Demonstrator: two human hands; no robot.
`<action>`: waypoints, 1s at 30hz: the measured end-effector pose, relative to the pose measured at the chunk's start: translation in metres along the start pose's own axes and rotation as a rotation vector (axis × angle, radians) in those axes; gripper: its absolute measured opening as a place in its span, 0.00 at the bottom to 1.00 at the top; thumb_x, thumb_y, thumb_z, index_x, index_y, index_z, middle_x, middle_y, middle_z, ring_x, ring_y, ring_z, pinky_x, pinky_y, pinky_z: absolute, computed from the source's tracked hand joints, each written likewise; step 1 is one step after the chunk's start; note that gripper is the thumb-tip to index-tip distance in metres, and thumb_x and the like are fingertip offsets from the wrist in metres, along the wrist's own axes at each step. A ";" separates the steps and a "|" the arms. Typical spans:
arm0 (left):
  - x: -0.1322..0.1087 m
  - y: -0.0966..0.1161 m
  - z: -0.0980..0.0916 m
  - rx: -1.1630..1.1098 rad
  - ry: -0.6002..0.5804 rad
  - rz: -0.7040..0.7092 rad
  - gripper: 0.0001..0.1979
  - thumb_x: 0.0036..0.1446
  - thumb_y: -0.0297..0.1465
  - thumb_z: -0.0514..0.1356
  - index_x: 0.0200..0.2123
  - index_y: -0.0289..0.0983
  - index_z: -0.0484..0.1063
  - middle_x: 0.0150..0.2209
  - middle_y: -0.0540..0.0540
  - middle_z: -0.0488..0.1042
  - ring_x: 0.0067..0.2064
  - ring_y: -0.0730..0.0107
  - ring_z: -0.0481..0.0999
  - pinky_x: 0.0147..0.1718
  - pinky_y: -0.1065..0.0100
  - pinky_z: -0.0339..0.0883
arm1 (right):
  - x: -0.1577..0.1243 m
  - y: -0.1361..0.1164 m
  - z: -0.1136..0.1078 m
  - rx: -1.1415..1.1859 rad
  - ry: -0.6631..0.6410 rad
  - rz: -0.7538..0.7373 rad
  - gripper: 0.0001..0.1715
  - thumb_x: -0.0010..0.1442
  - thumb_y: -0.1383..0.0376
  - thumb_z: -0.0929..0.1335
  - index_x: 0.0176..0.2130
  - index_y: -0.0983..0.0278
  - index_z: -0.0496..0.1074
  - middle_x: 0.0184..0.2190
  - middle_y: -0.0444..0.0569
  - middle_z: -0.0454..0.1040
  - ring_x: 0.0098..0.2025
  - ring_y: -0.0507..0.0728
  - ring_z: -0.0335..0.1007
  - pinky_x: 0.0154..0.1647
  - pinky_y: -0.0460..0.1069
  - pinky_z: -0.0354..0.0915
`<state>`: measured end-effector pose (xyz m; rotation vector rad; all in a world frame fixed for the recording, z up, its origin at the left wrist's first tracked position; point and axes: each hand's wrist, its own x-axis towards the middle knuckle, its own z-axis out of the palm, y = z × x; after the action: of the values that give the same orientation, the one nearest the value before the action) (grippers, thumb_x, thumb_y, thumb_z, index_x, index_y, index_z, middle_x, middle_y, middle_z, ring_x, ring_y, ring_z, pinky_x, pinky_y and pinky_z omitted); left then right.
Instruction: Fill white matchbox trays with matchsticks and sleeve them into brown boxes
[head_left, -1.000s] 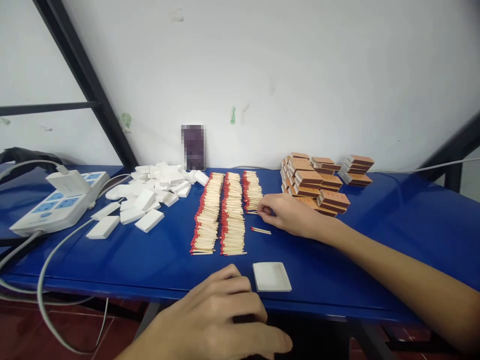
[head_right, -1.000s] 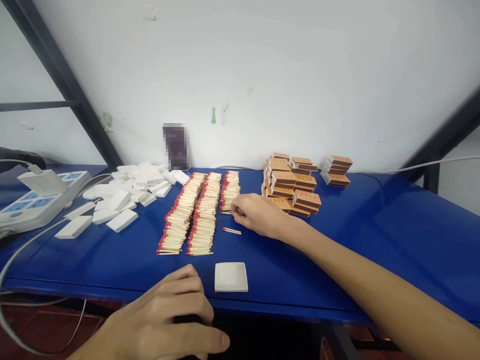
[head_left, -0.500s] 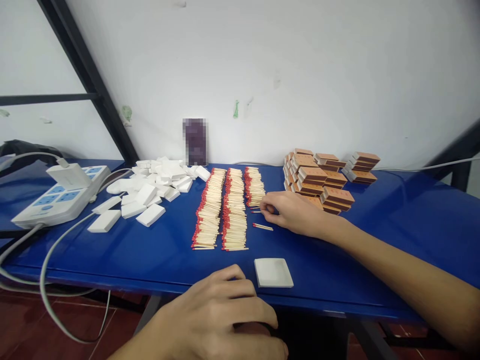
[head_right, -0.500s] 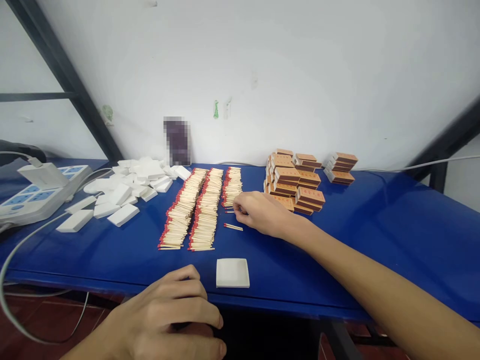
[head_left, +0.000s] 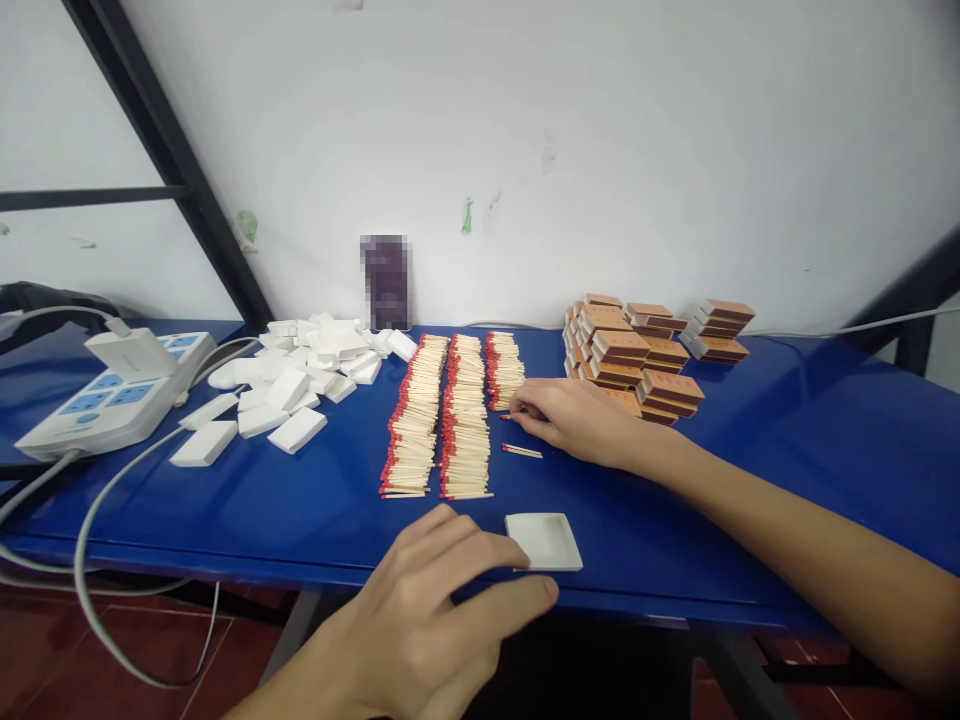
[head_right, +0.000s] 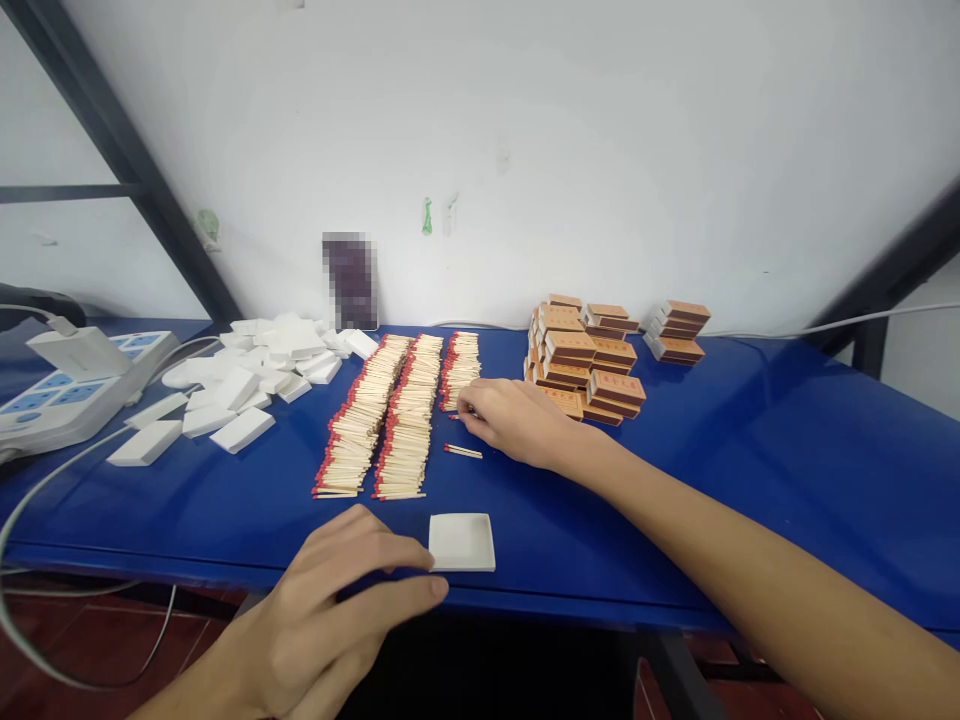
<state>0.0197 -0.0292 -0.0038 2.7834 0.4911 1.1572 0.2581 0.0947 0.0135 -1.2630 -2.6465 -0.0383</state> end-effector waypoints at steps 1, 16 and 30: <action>0.000 0.000 0.000 -0.020 0.013 -0.036 0.17 0.59 0.20 0.51 0.49 0.32 0.72 0.42 0.40 0.77 0.35 0.63 0.74 0.34 0.61 0.67 | -0.001 -0.001 -0.001 0.000 -0.012 0.007 0.09 0.67 0.66 0.62 0.36 0.62 0.70 0.33 0.46 0.74 0.32 0.54 0.66 0.32 0.48 0.55; -0.005 0.005 -0.004 -0.246 0.087 -0.287 0.30 0.48 0.21 0.48 0.53 0.40 0.71 0.41 0.45 0.78 0.35 0.64 0.78 0.32 0.66 0.72 | -0.012 -0.013 -0.002 0.031 -0.093 -0.041 0.13 0.73 0.59 0.58 0.41 0.62 0.66 0.40 0.48 0.69 0.35 0.55 0.68 0.33 0.49 0.58; 0.002 0.004 0.006 -0.131 0.113 -0.230 0.13 0.55 0.20 0.51 0.41 0.31 0.73 0.33 0.41 0.74 0.33 0.65 0.73 0.30 0.65 0.68 | -0.025 -0.019 -0.012 0.084 -0.150 -0.043 0.17 0.73 0.56 0.57 0.38 0.61 0.66 0.39 0.47 0.70 0.33 0.54 0.69 0.32 0.49 0.60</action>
<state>0.0264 -0.0322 -0.0058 2.4841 0.6977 1.2484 0.2610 0.0626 0.0218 -1.2267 -2.7685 0.1655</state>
